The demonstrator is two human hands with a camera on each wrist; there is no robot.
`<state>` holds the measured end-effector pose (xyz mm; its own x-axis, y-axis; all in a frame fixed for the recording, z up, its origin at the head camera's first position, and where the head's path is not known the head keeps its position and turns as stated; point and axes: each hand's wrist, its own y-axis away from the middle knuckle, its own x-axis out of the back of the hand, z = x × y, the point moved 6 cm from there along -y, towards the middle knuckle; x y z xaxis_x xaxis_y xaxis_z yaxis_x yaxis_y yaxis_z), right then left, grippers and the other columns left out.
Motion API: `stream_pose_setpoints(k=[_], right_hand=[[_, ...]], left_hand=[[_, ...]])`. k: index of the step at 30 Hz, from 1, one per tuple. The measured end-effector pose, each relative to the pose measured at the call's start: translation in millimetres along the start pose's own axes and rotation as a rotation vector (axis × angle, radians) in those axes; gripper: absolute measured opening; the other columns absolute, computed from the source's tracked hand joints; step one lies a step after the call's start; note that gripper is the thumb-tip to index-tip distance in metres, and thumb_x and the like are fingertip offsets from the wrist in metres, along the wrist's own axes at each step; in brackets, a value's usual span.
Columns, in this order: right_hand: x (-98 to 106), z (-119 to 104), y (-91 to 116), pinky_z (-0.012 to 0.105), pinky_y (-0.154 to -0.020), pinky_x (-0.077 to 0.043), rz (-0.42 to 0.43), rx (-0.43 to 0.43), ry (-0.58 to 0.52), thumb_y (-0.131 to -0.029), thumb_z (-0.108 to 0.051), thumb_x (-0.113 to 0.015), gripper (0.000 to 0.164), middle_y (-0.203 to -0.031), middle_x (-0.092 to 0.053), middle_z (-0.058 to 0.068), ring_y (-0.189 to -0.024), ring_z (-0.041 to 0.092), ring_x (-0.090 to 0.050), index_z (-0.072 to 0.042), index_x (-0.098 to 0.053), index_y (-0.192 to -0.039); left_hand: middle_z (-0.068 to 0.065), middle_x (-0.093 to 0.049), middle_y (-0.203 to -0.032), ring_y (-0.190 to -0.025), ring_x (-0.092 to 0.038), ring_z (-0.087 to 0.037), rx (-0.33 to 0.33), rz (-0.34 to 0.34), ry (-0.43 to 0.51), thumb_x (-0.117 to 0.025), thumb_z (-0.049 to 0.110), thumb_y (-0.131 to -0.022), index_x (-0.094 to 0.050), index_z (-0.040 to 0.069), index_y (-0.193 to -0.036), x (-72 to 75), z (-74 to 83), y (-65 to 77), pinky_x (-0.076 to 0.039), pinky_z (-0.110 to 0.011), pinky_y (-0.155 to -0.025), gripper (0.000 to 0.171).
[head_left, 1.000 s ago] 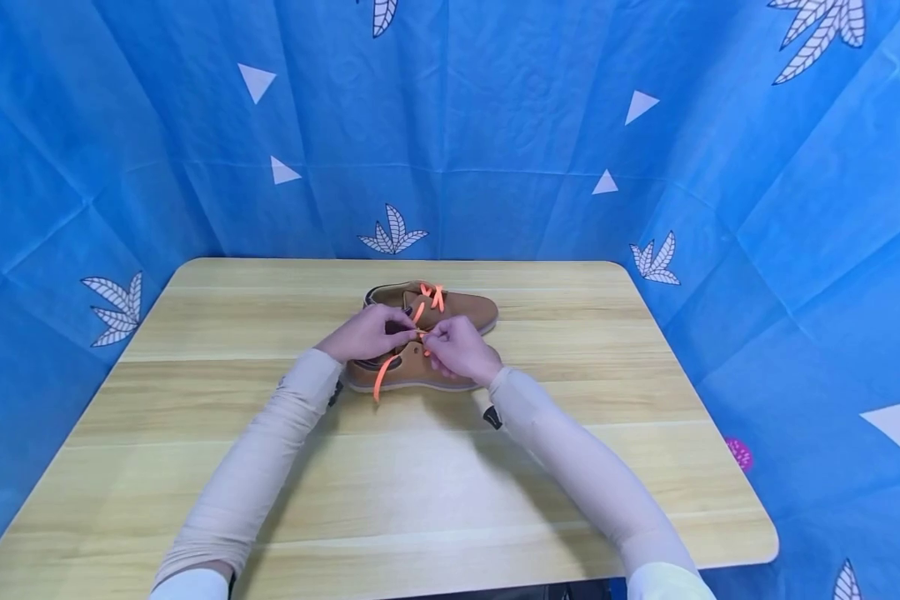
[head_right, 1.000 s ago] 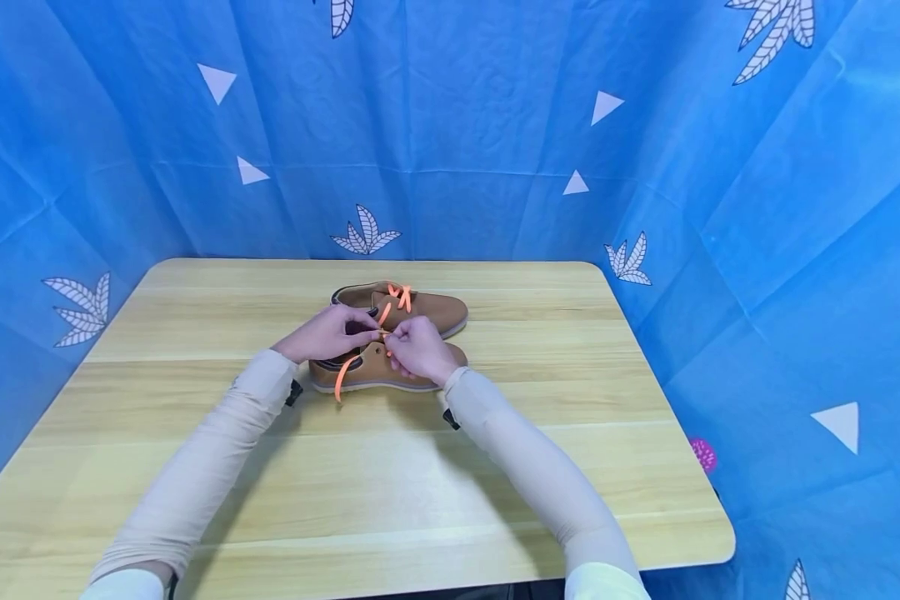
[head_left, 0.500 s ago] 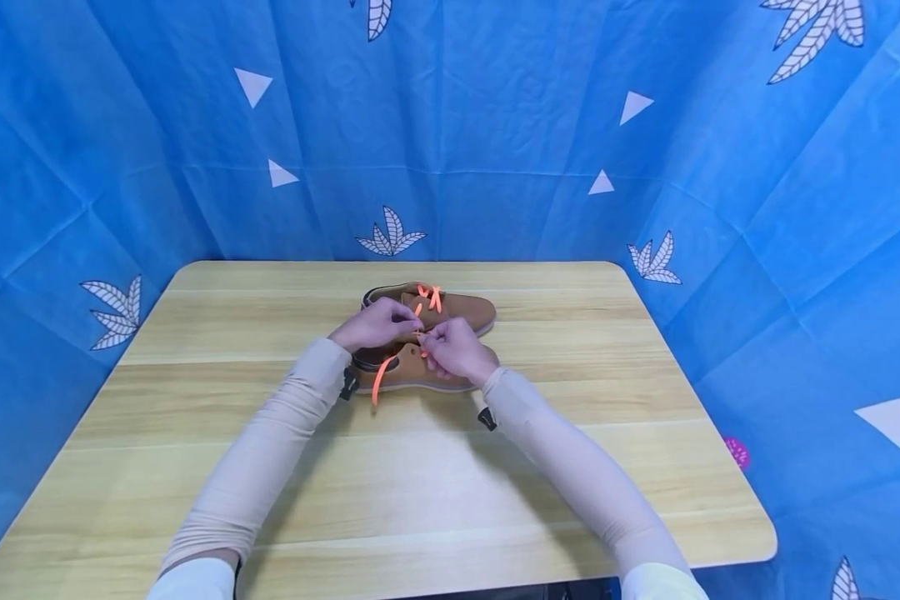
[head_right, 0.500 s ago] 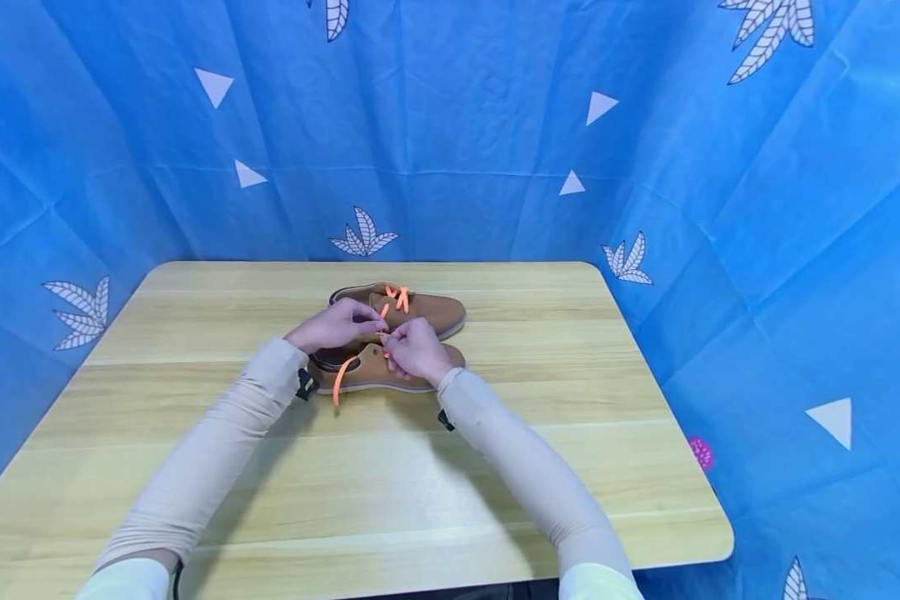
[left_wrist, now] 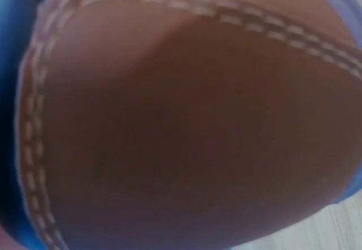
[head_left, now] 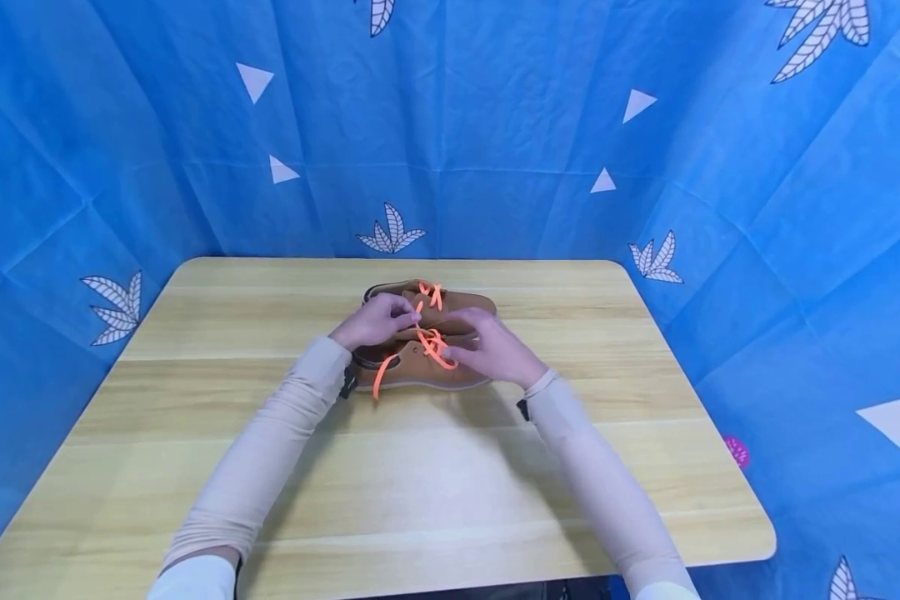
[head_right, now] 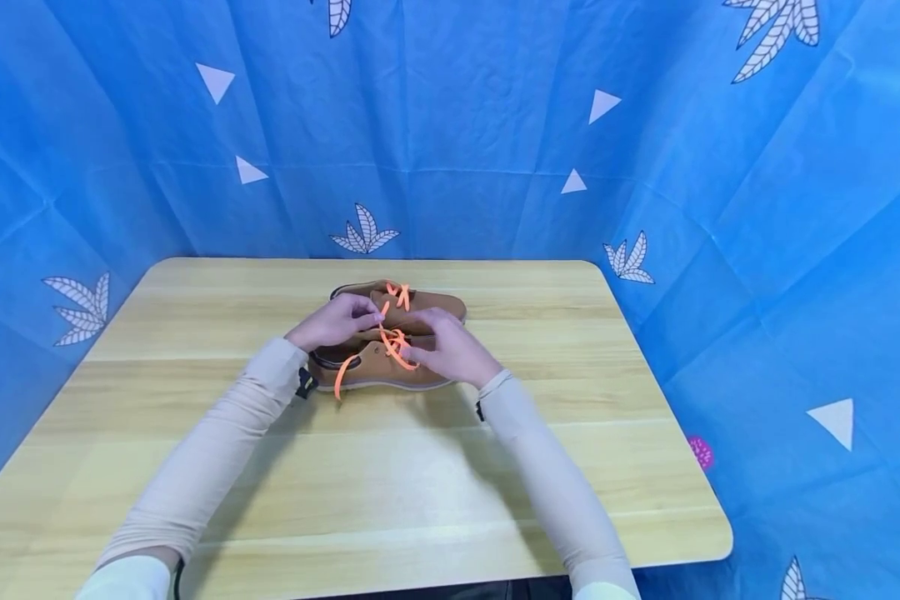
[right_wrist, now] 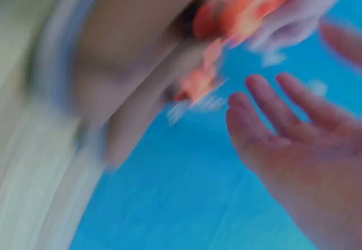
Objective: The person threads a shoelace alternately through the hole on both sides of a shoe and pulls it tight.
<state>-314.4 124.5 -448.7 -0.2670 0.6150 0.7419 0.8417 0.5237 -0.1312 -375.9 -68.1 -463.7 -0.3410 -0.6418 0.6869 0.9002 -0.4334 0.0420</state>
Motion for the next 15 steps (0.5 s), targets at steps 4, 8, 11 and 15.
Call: stream_pose_setpoints(k=[4, 8, 11, 15], right_hand=[[-12, 40, 5, 0.052, -0.127, -0.029, -0.153, -0.053, 0.124, -0.077, -0.034, -0.092, 0.111, -0.164, -0.037, 0.023, -0.152, 0.04, -0.037, 0.004, -0.028, -0.16], [-26, 62, 7, 0.049, -0.128, -0.028, -0.229, -0.069, 0.123, -0.077, -0.031, -0.093, 0.112, -0.164, -0.036, 0.023, -0.153, 0.038, -0.037, 0.004, -0.027, -0.16], [-27, 66, 6, 0.048, -0.126, -0.032, -0.186, -0.062, 0.126, -0.077, -0.029, -0.093, 0.102, -0.161, -0.044, 0.019, -0.149, 0.037, -0.043, 0.0, -0.037, -0.157], [-25, 66, 5, 0.048, -0.125, -0.034, -0.158, -0.06, 0.141, -0.076, -0.028, -0.094, 0.099, -0.159, -0.047, 0.016, -0.147, 0.035, -0.046, -0.003, -0.041, -0.156]], left_hand=[[-0.003, -0.062, -0.09, -0.077, -0.053, -0.016, 0.009, -0.015, 0.008, -0.056, 0.026, -0.108, -0.07, 0.007, -0.107, -2.5, -1.8, -1.3, -0.044, -0.029, -0.069, 0.023], [-0.008, -0.07, -0.093, -0.081, -0.063, -0.017, 0.018, 0.002, 0.048, -0.054, 0.024, -0.109, -0.068, 0.004, -0.108, -0.6, -2.8, -1.7, -0.05, -0.028, -0.072, 0.025], [-0.015, -0.075, -0.097, -0.087, -0.071, -0.023, 0.029, 0.048, 0.1, -0.053, 0.024, -0.109, -0.067, 0.0, -0.112, 7.6, -3.1, -2.3, -0.057, -0.031, -0.078, 0.028], [-0.018, -0.075, -0.096, -0.085, -0.072, -0.027, 0.05, 0.125, 0.154, -0.051, 0.024, -0.11, -0.064, -0.005, -0.118, 26.3, -4.6, -1.7, -0.06, -0.037, -0.079, 0.032]])
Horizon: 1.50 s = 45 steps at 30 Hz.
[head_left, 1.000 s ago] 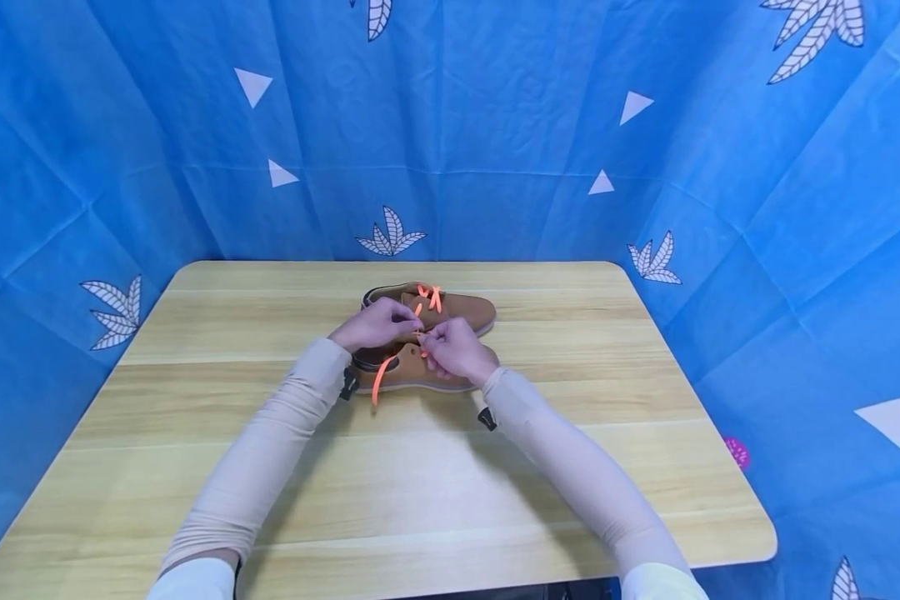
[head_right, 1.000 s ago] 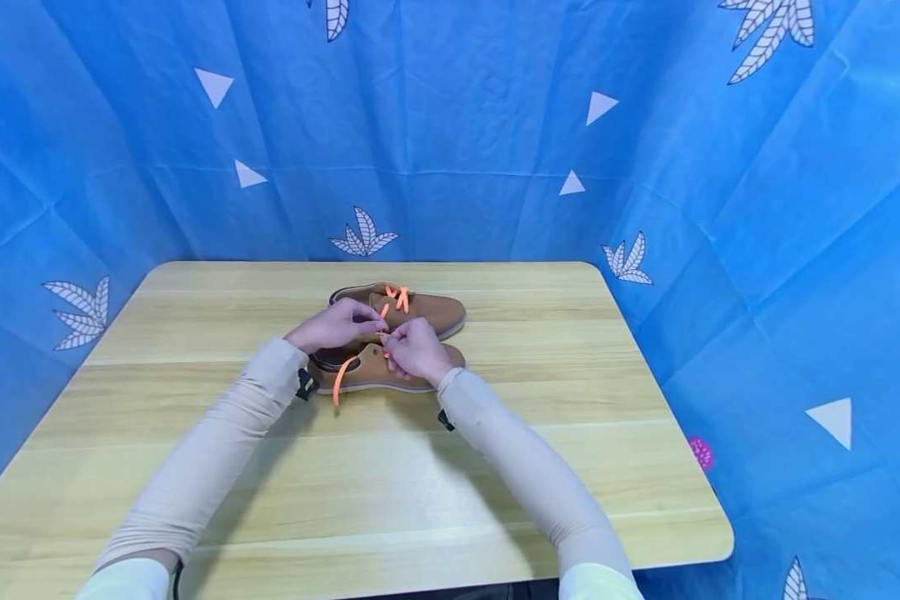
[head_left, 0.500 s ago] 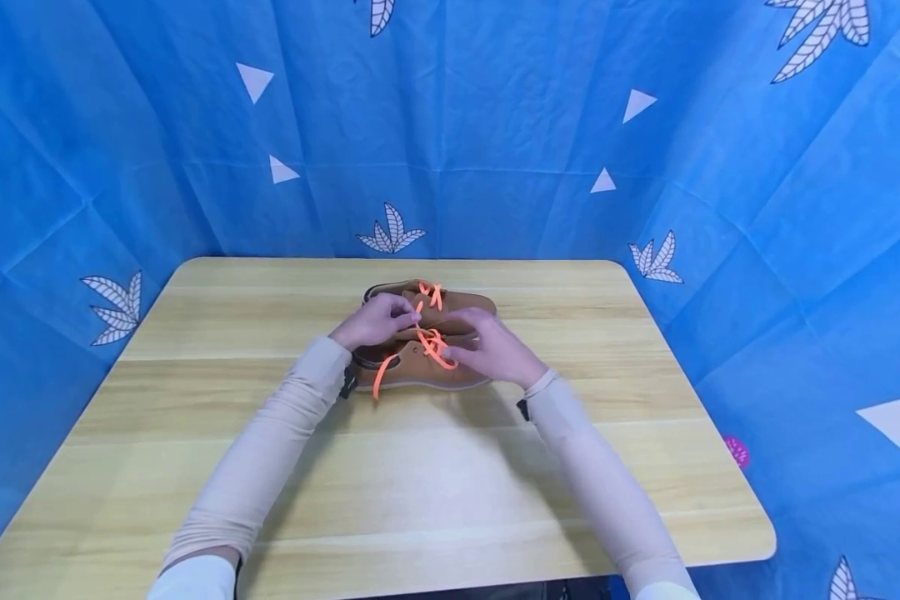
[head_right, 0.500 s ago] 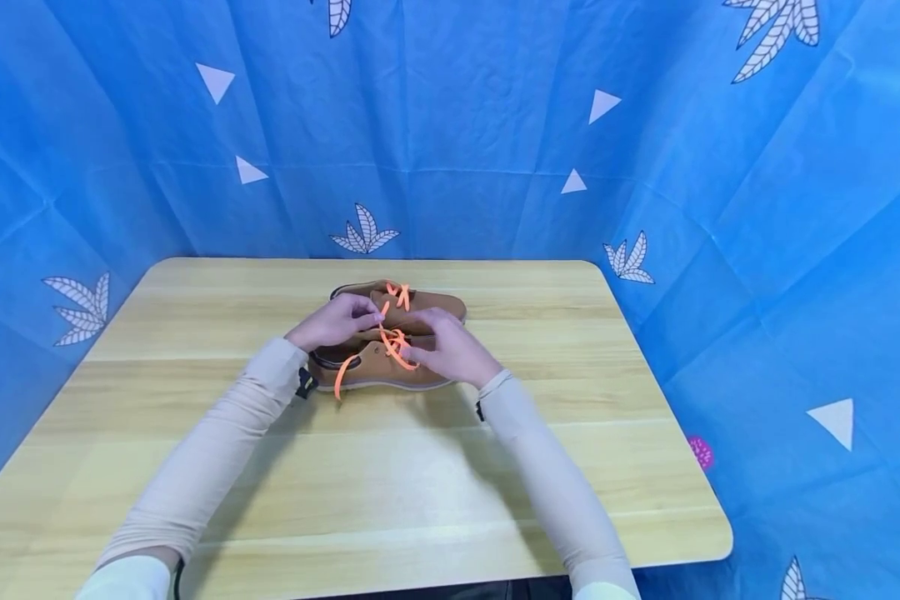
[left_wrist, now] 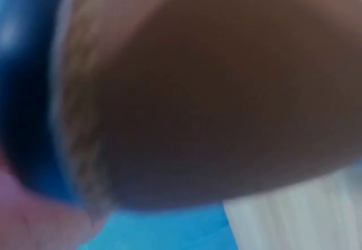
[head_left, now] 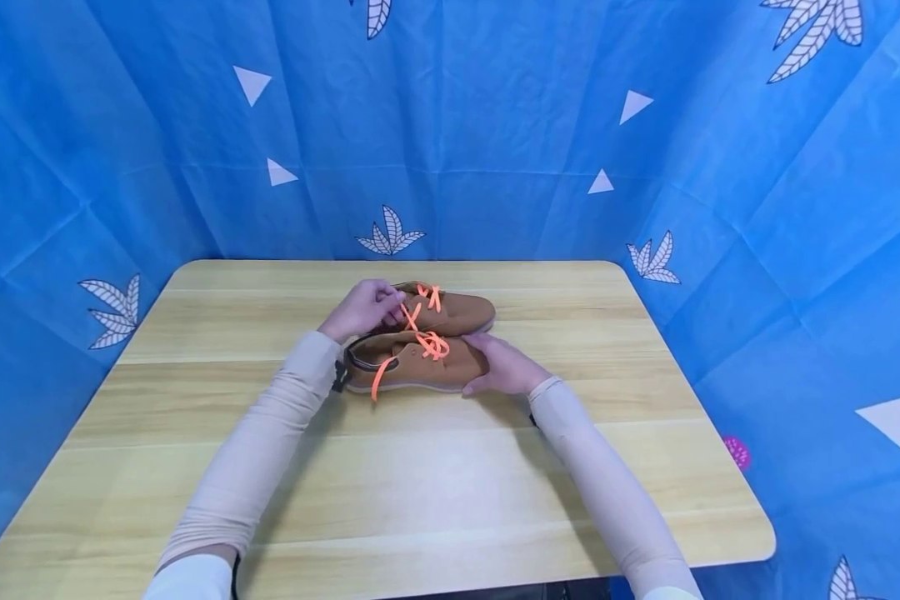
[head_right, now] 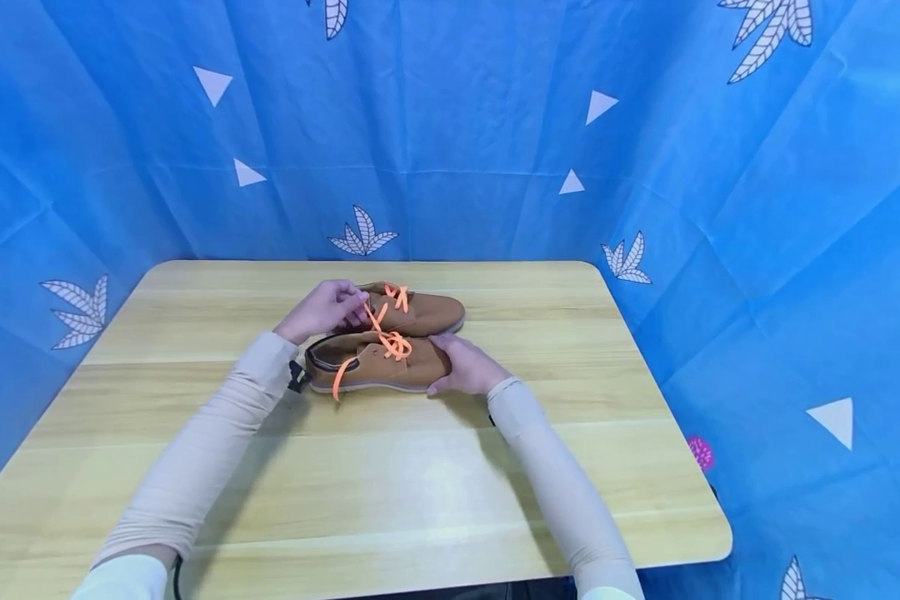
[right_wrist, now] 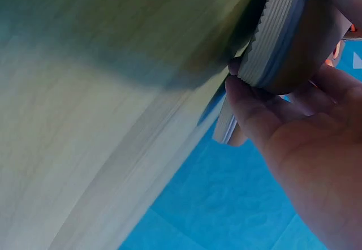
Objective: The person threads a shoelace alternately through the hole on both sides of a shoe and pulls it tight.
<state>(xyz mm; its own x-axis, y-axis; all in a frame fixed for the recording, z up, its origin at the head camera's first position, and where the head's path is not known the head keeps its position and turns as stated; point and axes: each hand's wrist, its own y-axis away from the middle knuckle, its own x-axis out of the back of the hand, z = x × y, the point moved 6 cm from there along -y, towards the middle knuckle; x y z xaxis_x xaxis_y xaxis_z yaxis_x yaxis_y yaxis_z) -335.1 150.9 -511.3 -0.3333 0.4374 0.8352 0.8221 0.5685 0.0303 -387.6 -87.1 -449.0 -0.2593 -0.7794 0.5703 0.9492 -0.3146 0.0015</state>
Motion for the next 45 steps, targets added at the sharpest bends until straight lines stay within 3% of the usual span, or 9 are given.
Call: stream_pose_setpoints(k=[5, 12, 16, 26, 30, 34, 38, 42, 45], right_hand=[[0, 1, -1, 0.047, -0.124, -0.035, 0.0, 0.005, 0.011, -0.075, -0.03, -0.094, 0.098, -0.158, -0.05, 0.014, -0.146, 0.033, -0.048, -0.006, -0.043, -0.155], [0, 1, 1, 0.047, -0.122, -0.038, 0.015, 0.003, 0.011, -0.074, -0.028, -0.095, 0.095, -0.154, -0.054, 0.013, -0.143, 0.033, -0.051, -0.008, -0.046, -0.153], [1, 1, 2, 0.047, -0.122, -0.038, 0.018, 0.004, 0.009, -0.074, -0.028, -0.095, 0.095, -0.154, -0.054, 0.013, -0.142, 0.033, -0.052, -0.008, -0.047, -0.153], [1, 2, 2, 0.045, -0.122, -0.039, 0.023, 0.017, 0.02, -0.074, -0.03, -0.095, 0.095, -0.154, -0.055, 0.011, -0.142, 0.032, -0.053, -0.01, -0.047, -0.153], [0, 2, 2, 0.046, -0.122, -0.038, 0.021, 0.018, 0.015, -0.074, -0.03, -0.095, 0.095, -0.154, -0.054, 0.011, -0.143, 0.032, -0.052, -0.01, -0.047, -0.153], [1, 3, 2, 0.045, -0.123, -0.038, 0.019, 0.012, 0.011, -0.074, -0.03, -0.095, 0.095, -0.155, -0.054, 0.011, -0.143, 0.032, -0.052, -0.01, -0.046, -0.153], [1, 2, 1, 0.045, -0.123, -0.037, 0.018, 0.017, 0.008, -0.074, -0.03, -0.095, 0.095, -0.154, -0.054, 0.012, -0.143, 0.032, -0.052, -0.009, -0.046, -0.154], [0, 3, 1, 0.045, -0.123, -0.037, 0.018, 0.018, 0.003, -0.074, -0.03, -0.095, 0.095, -0.154, -0.054, 0.011, -0.143, 0.032, -0.051, -0.01, -0.047, -0.153], [0, 4, 3, 0.045, -0.123, -0.037, 0.023, 0.014, 0.0, -0.074, -0.03, -0.095, 0.095, -0.154, -0.054, 0.011, -0.143, 0.032, -0.051, -0.011, -0.046, -0.154]], left_hand=[[-0.009, -0.073, -0.089, -0.078, -0.07, -0.018, 0.023, 0.127, 0.083, -0.051, 0.024, -0.11, -0.062, -0.004, -0.121, 30.4, 2.3, -1.8, -0.06, -0.029, -0.072, 0.032], [0.003, -0.07, -0.081, -0.071, -0.069, -0.01, -0.012, 0.309, 0.203, -0.051, 0.031, -0.109, -0.061, 0.002, -0.115, 64.2, 15.0, -1.6, -0.058, -0.024, -0.065, 0.031], [0.009, -0.069, -0.075, -0.066, -0.068, -0.006, -0.04, 0.399, 0.25, -0.052, 0.031, -0.109, -0.06, 0.003, -0.114, 72.6, 21.8, -1.6, -0.058, -0.021, -0.061, 0.03], [0.011, -0.065, -0.07, -0.059, -0.065, -0.004, -0.087, 0.566, 0.309, -0.053, 0.034, -0.108, -0.059, 0.0, -0.114, 78.0, 30.7, 0.2, -0.055, -0.019, -0.054, 0.034], [0.011, -0.063, -0.07, -0.058, -0.063, -0.003, -0.062, 0.627, 0.304, -0.052, 0.039, -0.107, -0.059, 0.006, -0.113, 84.6, 27.5, 2.1, -0.053, -0.017, -0.054, 0.034], [0.002, -0.066, -0.08, -0.063, -0.063, -0.007, 0.002, 0.618, 0.202, -0.051, 0.04, -0.108, -0.06, 0.008, -0.111, 87.0, 18.5, 1.7, -0.052, -0.018, -0.056, 0.033], [-0.01, -0.069, -0.092, -0.071, -0.062, -0.018, 0.092, 0.573, -0.001, -0.05, 0.036, -0.109, -0.063, 0.003, -0.113, 90.6, -5.5, -0.9, -0.049, -0.025, -0.061, 0.036], [-0.01, -0.065, -0.089, -0.075, -0.058, -0.024, 0.197, 0.46, -0.243, -0.05, 0.037, -0.106, -0.066, 0.006, -0.101, 90.7, -33.5, -1.9, -0.043, -0.036, -0.065, 0.035], [-0.012, -0.063, -0.086, -0.078, -0.059, -0.03, 0.241, 0.348, -0.386, -0.05, 0.034, -0.104, -0.063, 0.006, -0.09, 84.3, -45.5, -1.1, -0.046, -0.043, -0.069, 0.034]])
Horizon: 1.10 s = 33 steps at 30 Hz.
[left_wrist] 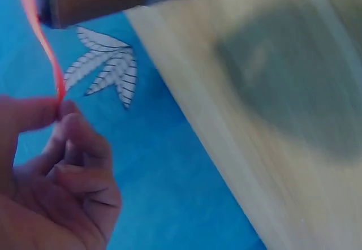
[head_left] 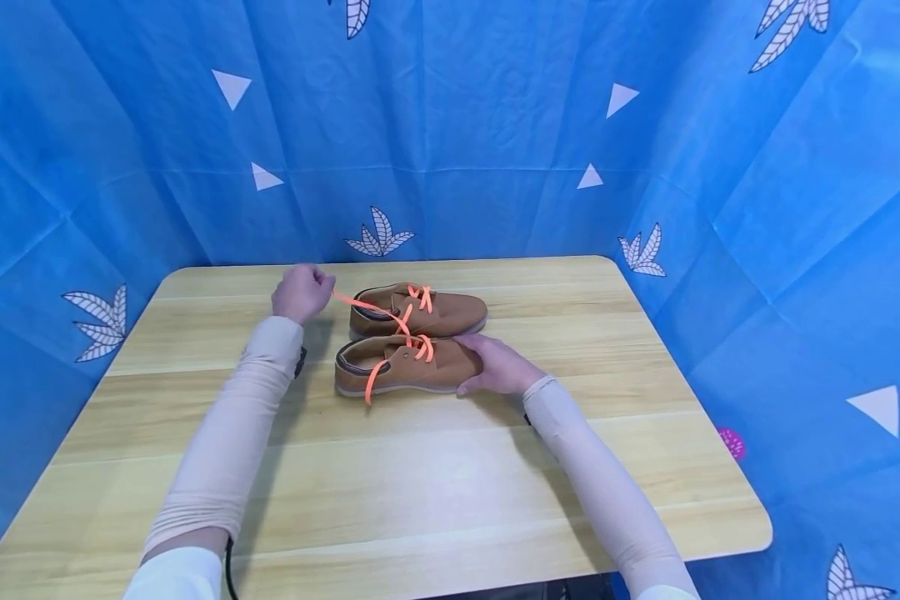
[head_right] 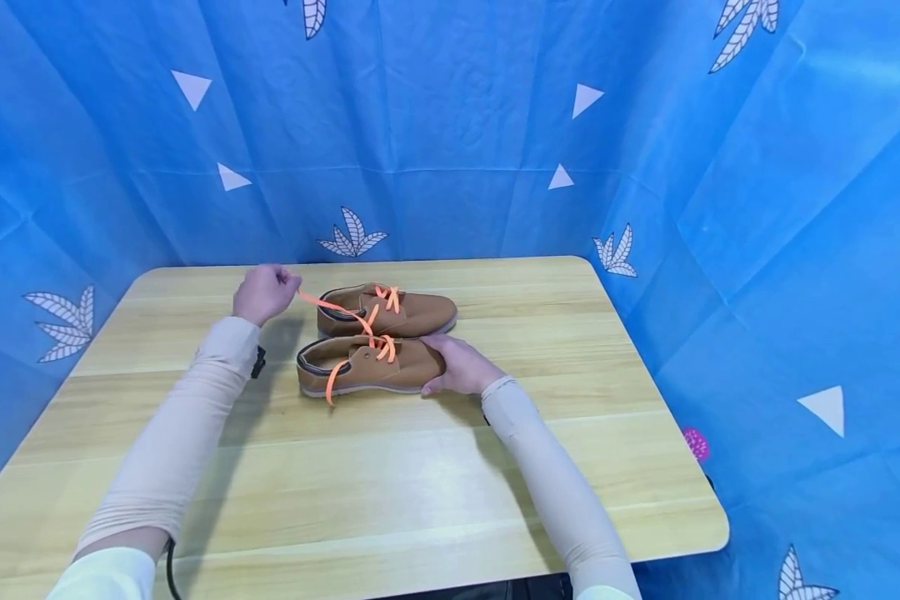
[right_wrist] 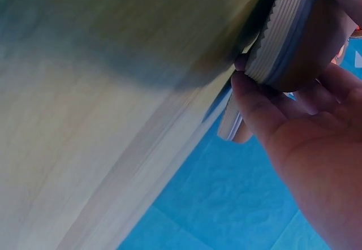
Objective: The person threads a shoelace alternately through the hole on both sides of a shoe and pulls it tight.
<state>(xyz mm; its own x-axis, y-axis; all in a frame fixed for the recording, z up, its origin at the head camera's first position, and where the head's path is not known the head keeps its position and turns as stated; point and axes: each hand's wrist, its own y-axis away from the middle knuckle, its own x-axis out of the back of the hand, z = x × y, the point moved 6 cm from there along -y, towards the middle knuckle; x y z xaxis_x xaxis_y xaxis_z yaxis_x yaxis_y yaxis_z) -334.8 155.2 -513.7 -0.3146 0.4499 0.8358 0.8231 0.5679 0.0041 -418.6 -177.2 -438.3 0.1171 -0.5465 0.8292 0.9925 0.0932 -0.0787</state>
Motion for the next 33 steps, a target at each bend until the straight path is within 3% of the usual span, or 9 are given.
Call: stream_pose_setpoints(k=[4, 6, 8, 12, 16, 18, 21, 27, 33], right_hand=[[0, 0, 1, 0.046, -0.123, -0.037, 0.005, 0.003, -0.008, -0.074, -0.029, -0.095, 0.095, -0.154, -0.054, 0.011, -0.144, 0.032, -0.051, -0.01, -0.046, -0.154], [0, 0, 2, 0.046, -0.124, -0.037, 0.001, 0.002, -0.011, -0.075, -0.03, -0.094, 0.095, -0.155, -0.053, 0.012, -0.144, 0.033, -0.051, -0.01, -0.046, -0.154], [-1, 1, 3, 0.046, -0.124, -0.036, -0.004, -0.005, -0.009, -0.075, -0.031, -0.094, 0.096, -0.156, -0.053, 0.012, -0.144, 0.033, -0.05, -0.01, -0.045, -0.154], [1, 3, 5, 0.046, -0.124, -0.036, 0.001, -0.023, -0.008, -0.074, -0.03, -0.095, 0.096, -0.156, -0.053, 0.012, -0.144, 0.032, -0.05, -0.01, -0.046, -0.154], [3, 3, 4, 0.045, -0.124, -0.037, 0.01, -0.01, 0.003, -0.074, -0.03, -0.095, 0.096, -0.155, -0.053, 0.011, -0.144, 0.032, -0.051, -0.01, -0.046, -0.154], [3, 2, 3, 0.045, -0.124, -0.037, 0.006, 0.005, 0.004, -0.075, -0.031, -0.094, 0.095, -0.155, -0.053, 0.011, -0.144, 0.032, -0.05, -0.01, -0.046, -0.154], [2, 2, 2, 0.045, -0.123, -0.037, -0.004, 0.014, 0.002, -0.075, -0.031, -0.094, 0.095, -0.156, -0.053, 0.011, -0.145, 0.031, -0.05, -0.01, -0.046, -0.154], [1, 4, 2, 0.044, -0.123, -0.038, 0.003, 0.006, -0.005, -0.074, -0.03, -0.095, 0.095, -0.155, -0.054, 0.01, -0.144, 0.031, -0.051, -0.012, -0.047, -0.154], [1, 4, 2, 0.045, -0.122, -0.039, 0.002, 0.014, -0.009, -0.075, -0.03, -0.095, 0.093, -0.154, -0.055, 0.009, -0.143, 0.03, -0.052, -0.013, -0.047, -0.153]], left_hand=[[-0.023, -0.067, -0.108, -0.1, -0.065, -0.043, -0.081, -0.038, -0.101, -0.052, 0.024, -0.103, -0.062, -0.001, -0.108, -9.1, 4.1, 5.4, -0.052, -0.058, -0.086, 0.028], [-0.025, -0.064, -0.122, -0.109, -0.064, -0.044, -0.168, -0.04, -0.071, -0.053, 0.019, -0.103, -0.061, -0.002, -0.123, -13.0, 16.6, 10.3, -0.053, -0.06, -0.093, 0.03], [-0.022, -0.064, -0.126, -0.108, -0.064, -0.04, -0.285, -0.065, -0.007, -0.055, 0.017, -0.104, -0.061, -0.001, -0.129, -18.1, 36.6, 18.2, -0.055, -0.056, -0.092, 0.032], [-0.015, -0.07, -0.121, -0.099, -0.067, -0.027, -0.564, -0.257, 0.065, -0.059, 0.015, -0.104, -0.069, 0.002, -0.125, -35.4, 84.5, 41.9, -0.058, -0.046, -0.089, 0.026], [-0.013, -0.073, -0.12, -0.098, -0.066, -0.021, -0.712, -0.472, 0.016, -0.057, 0.014, -0.106, -0.071, 0.005, -0.125, -53.0, 110.5, 62.0, -0.057, -0.043, -0.092, 0.025], [-0.011, -0.074, -0.117, -0.098, -0.067, -0.019, -0.73, -0.53, -0.016, -0.058, 0.012, -0.106, -0.073, 0.005, -0.122, -59.0, 113.0, 66.3, -0.058, -0.042, -0.093, 0.023], [-0.009, -0.075, -0.11, -0.097, -0.067, -0.018, -0.744, -0.552, -0.059, -0.06, 0.01, -0.104, -0.074, 0.004, -0.115, -64.6, 111.5, 66.8, -0.058, -0.04, -0.092, 0.019], [-0.008, -0.071, -0.096, -0.085, -0.062, -0.017, -0.746, -0.507, -0.089, -0.062, 0.01, -0.103, -0.073, 0.004, -0.1, -66.2, 105.8, 61.5, -0.055, -0.037, -0.081, 0.013], [-0.005, -0.063, -0.089, -0.079, -0.056, -0.017, -0.672, -0.471, -0.156, -0.059, 0.014, -0.105, -0.068, 0.006, -0.094, -65.3, 98.2, 58.3, -0.049, -0.034, -0.075, 0.016]])
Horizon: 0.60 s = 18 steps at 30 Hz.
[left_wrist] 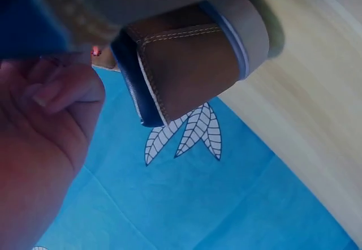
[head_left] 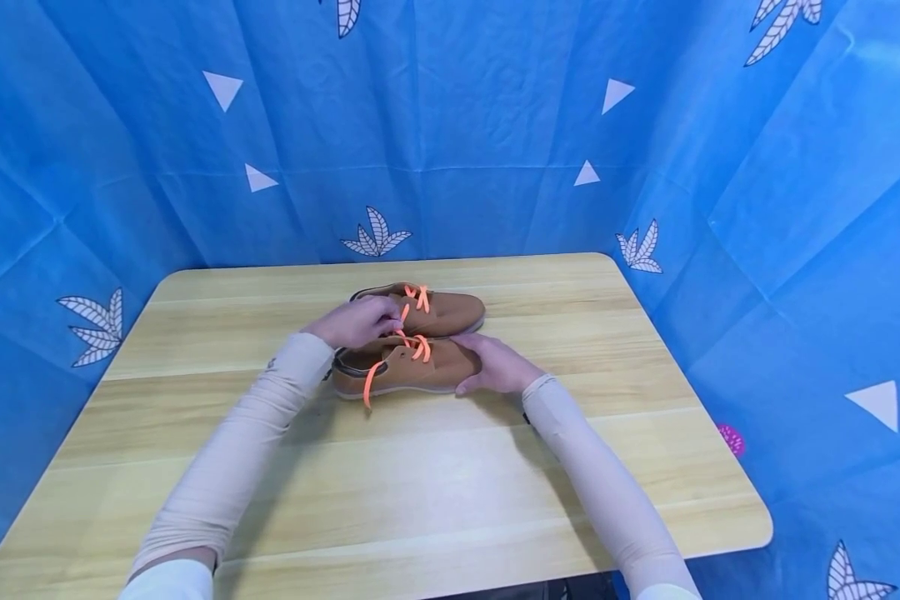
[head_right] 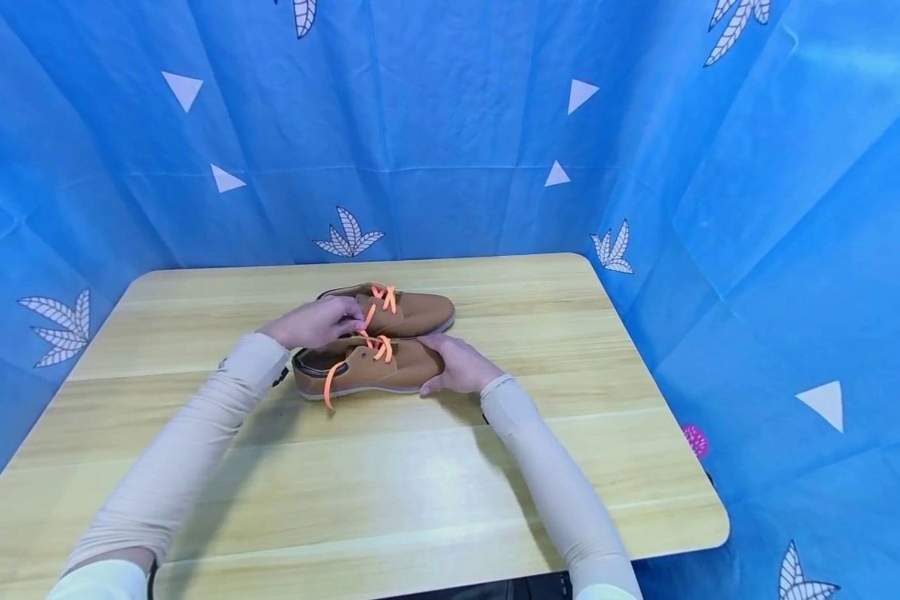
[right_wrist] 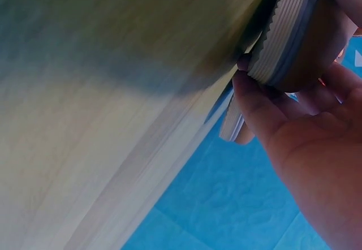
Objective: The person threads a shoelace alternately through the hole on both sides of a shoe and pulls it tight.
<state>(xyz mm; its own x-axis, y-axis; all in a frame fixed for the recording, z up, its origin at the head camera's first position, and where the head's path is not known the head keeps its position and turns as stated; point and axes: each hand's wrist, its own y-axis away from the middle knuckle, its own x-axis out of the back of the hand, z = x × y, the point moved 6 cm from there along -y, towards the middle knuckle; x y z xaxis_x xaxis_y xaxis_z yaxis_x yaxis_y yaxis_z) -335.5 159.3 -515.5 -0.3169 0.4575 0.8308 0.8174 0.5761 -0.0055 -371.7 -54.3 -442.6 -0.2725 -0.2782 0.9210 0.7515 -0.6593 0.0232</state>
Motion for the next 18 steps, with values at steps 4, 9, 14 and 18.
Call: stream_pose_setpoints(k=[4, 9, 14, 18], right_hand=[[0, -1, -1, 0.045, -0.122, -0.039, -0.002, 0.004, 0.002, -0.075, -0.03, -0.095, 0.093, -0.154, -0.055, 0.009, -0.143, 0.03, -0.052, -0.014, -0.048, -0.153], [1, -2, -1, 0.046, -0.123, -0.038, -0.004, -0.008, -0.003, -0.075, -0.028, -0.094, 0.093, -0.154, -0.054, 0.009, -0.143, 0.031, -0.051, -0.014, -0.047, -0.154], [0, -2, 0, 0.046, -0.123, -0.037, -0.01, -0.017, -0.008, -0.075, -0.029, -0.094, 0.093, -0.155, -0.054, 0.009, -0.144, 0.031, -0.051, -0.016, -0.046, -0.154], [-1, -2, 1, 0.046, -0.123, -0.038, -0.007, -0.024, -0.007, -0.075, -0.029, -0.094, 0.093, -0.155, -0.053, 0.009, -0.144, 0.031, -0.051, -0.015, -0.047, -0.154]], left_hand=[[-0.006, -0.064, -0.087, -0.077, -0.056, -0.016, 0.039, -0.019, 0.013, -0.062, 0.016, -0.104, -0.069, 0.005, -0.094, -0.8, -2.8, 4.5, -0.049, -0.033, -0.073, 0.016], [-0.005, -0.062, -0.082, -0.073, -0.054, -0.016, 0.054, -0.016, 0.026, -0.063, 0.015, -0.103, -0.068, 0.005, -0.092, -0.4, -4.2, 8.0, -0.047, -0.031, -0.069, 0.016], [-0.001, -0.054, -0.076, -0.069, -0.051, -0.015, 0.097, -0.024, 0.056, -0.063, 0.017, -0.104, -0.066, 0.008, -0.089, -3.5, -10.4, 9.2, -0.041, -0.029, -0.064, 0.018], [-0.002, -0.059, -0.078, -0.07, -0.052, -0.016, 0.118, 0.006, 0.081, -0.066, 0.018, -0.102, -0.069, 0.009, -0.09, -3.4, -12.8, 11.7, -0.042, -0.028, -0.064, 0.016]])
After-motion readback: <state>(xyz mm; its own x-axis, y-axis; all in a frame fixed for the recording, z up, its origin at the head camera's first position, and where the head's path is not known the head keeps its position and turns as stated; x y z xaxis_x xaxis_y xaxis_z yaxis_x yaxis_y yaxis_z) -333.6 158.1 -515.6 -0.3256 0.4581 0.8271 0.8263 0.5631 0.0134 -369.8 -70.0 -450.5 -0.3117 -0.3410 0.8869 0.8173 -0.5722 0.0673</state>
